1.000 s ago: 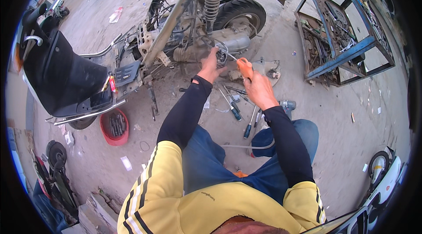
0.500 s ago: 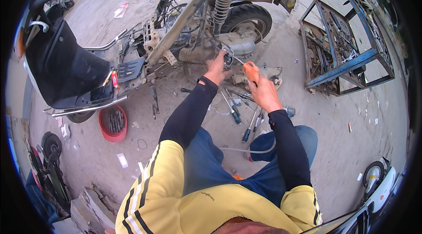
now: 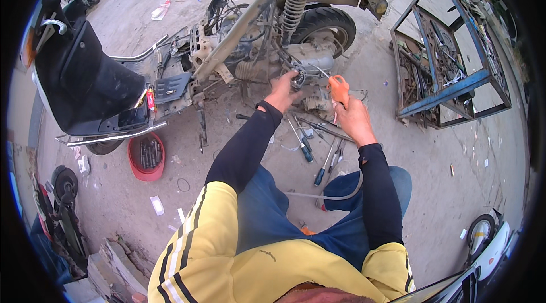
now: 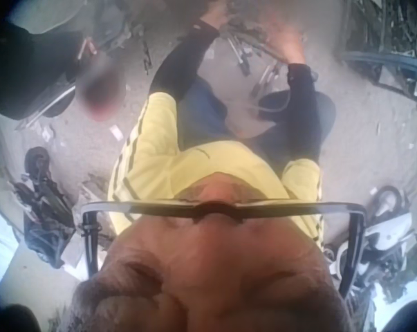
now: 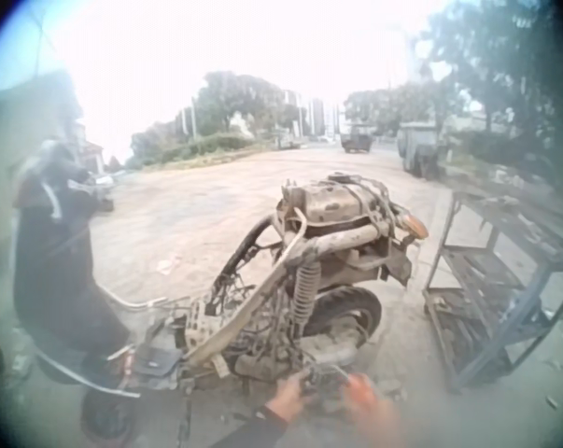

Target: The person uses a handheld air blower to clean a small metal component removed from a scooter. They then use a screwdriver to manipulate a cable or wire near the scooter's engine area.

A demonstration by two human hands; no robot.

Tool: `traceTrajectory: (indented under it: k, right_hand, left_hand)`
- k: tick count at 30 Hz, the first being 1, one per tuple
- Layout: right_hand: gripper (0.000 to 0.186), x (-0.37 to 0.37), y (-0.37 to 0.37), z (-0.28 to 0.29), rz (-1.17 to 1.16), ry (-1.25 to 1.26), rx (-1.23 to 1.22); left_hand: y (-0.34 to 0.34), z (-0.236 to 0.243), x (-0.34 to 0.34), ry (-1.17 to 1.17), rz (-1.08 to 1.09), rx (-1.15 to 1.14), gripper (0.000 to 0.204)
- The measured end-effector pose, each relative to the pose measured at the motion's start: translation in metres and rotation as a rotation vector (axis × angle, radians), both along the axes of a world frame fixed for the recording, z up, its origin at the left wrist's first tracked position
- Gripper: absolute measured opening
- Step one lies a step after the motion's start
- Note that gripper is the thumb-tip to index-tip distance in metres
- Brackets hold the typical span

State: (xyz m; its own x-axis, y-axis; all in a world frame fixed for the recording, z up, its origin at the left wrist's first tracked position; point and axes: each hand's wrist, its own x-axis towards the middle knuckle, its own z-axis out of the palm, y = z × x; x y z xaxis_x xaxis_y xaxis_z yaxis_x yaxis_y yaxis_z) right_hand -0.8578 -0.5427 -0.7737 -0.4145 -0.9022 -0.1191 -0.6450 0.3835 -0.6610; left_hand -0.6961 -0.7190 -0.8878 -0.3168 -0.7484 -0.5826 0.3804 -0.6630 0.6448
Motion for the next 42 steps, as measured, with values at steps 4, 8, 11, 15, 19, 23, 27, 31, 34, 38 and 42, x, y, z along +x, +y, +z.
traceTrajectory:
  k: [4,8,11,15,19,23,27,31,34,38,42]
  right_hand:
    - [0.030,-0.007,0.000,-0.007,0.021,-0.186,-0.073]
    - [0.029,-0.019,0.002,-0.015,0.013,-0.264,-0.099]
    - [0.030,-0.023,0.004,-0.014,0.027,-0.261,-0.113]
    - [0.033,-0.019,0.008,0.015,0.089,-0.242,-0.086]
    - [0.033,-0.018,0.005,0.037,0.158,-0.415,-0.110]
    - [0.034,-0.030,-0.007,0.013,0.221,-0.401,-0.053]
    - [0.038,-0.027,-0.008,0.018,0.231,-0.313,0.045]
    - [0.038,-0.025,-0.007,0.006,0.199,-0.151,0.029]
    - [0.036,-0.021,-0.009,0.005,0.227,-0.085,-0.005]
    - [0.036,-0.022,-0.011,-0.001,0.215,-0.002,-0.047]
    - [0.037,-0.016,-0.016,0.001,0.239,-0.013,-0.039]
  left_hand:
    - [-0.001,-0.005,0.004,-0.030,-0.009,-0.026,0.033]
    - [0.004,-0.006,0.009,0.045,-0.054,-0.003,0.027]
    - [0.005,-0.011,0.022,0.130,-0.060,0.061,0.028]
    - [-0.002,-0.021,0.051,0.130,-0.211,0.131,0.043]
    - [0.000,-0.011,0.063,0.203,-0.220,0.152,0.048]
    - [0.005,-0.002,0.061,0.259,-0.153,0.172,0.059]
    - [0.000,-0.016,0.071,0.345,-0.165,0.145,0.065]
    - [-0.003,-0.029,0.069,0.379,-0.182,0.145,0.072]
    - [-0.008,-0.041,0.068,0.308,-0.204,0.068,0.077]
    - [-0.018,-0.046,0.074,0.270,-0.247,0.038,0.072]
    - [-0.023,-0.044,0.082,0.273,-0.241,0.021,0.065]
